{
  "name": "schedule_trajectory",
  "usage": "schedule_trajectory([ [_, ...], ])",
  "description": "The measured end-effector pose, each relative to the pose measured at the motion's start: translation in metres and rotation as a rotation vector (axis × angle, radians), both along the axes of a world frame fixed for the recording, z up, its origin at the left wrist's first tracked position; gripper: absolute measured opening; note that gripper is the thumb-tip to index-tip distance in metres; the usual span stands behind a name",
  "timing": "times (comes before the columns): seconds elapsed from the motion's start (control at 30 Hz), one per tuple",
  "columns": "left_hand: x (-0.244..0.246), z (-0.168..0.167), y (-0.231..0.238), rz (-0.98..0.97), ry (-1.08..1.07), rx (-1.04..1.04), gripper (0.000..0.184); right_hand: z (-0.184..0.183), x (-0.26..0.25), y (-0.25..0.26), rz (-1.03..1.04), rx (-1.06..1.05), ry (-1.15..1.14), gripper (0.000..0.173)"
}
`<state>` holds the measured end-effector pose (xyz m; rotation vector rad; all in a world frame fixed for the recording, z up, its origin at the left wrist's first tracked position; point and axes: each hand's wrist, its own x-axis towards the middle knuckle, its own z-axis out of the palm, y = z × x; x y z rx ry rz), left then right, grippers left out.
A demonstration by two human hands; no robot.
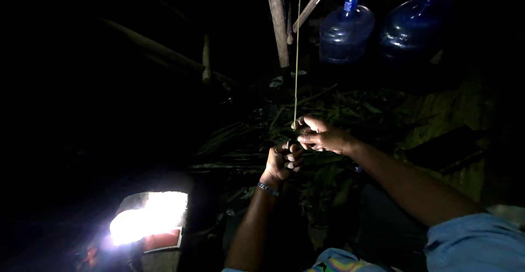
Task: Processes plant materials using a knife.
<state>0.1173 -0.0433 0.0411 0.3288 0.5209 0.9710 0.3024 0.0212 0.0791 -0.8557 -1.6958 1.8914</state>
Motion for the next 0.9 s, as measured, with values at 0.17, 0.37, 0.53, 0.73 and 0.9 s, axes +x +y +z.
schedule_trajectory([
  [0.17,-0.001,-0.003,0.0,-0.142,-0.006,0.07,0.023,0.003,0.004,0.003,-0.098,0.047,0.094,0.008],
  [0.37,-0.003,-0.005,-0.001,-0.258,-0.135,0.003,0.016,0.004,0.019,0.01,-0.251,0.288,0.119,0.013],
  [0.53,0.0,-0.002,-0.004,-0.293,0.02,0.024,0.024,0.013,0.046,0.032,-0.601,0.216,0.302,0.013],
  [0.73,0.01,0.005,-0.005,-0.028,0.218,0.013,0.036,0.011,0.051,0.016,-0.363,0.198,0.089,0.025],
  [0.9,0.019,0.006,-0.007,0.189,0.538,0.174,0.036,0.005,0.013,0.003,-0.03,0.158,-0.101,0.026],
])
